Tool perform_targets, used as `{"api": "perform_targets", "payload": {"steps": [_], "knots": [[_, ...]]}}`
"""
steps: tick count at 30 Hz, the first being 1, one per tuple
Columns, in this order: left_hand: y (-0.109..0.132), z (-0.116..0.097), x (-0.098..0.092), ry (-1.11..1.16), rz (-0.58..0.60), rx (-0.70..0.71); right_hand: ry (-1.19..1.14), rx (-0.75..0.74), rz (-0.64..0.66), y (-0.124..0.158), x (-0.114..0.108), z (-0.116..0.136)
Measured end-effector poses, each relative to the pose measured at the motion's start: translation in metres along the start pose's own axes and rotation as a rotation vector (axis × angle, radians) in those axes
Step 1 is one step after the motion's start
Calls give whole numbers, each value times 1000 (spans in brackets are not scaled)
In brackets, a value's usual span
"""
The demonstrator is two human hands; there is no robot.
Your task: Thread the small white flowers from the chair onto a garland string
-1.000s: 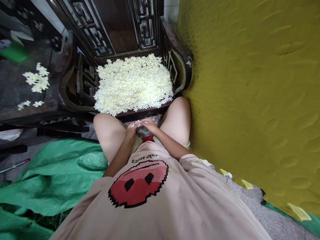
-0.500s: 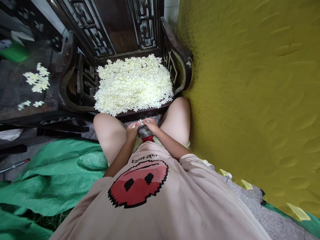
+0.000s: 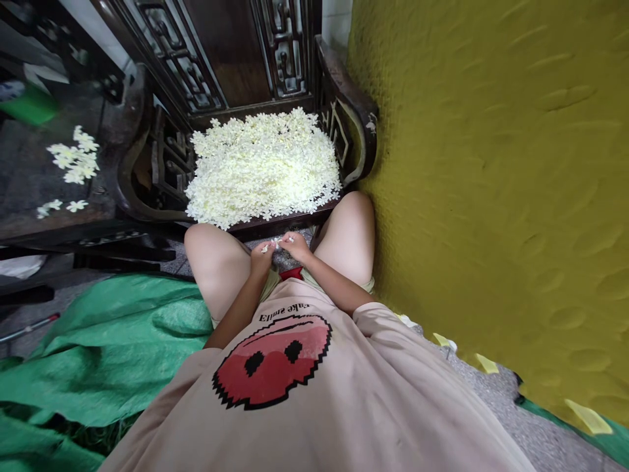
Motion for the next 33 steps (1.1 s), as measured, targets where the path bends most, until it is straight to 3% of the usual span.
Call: {"api": "perform_targets", "payload": {"steps": [13,20,26,33], "knots": [[0,-6,3,185,55,76,31,-74,11,-3,0,5],[-3,13,2,212,21,-57,65,-102,-1,-1,-2,13],[-1,21,4,333,13,-155,-114,84,116,1,10,-3],[0,14,6,332,41,-164,-393,223,316,6,32,-10]]}}
Point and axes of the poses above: each hand's wrist, its own y-axis away from the middle knuckle, its own x-axis out of the palm, z = x × y, the point moved 10 cm from there along -y, towards the middle knuckle, and after that the axes turned 11 degrees about y, right-handed, at the moved point
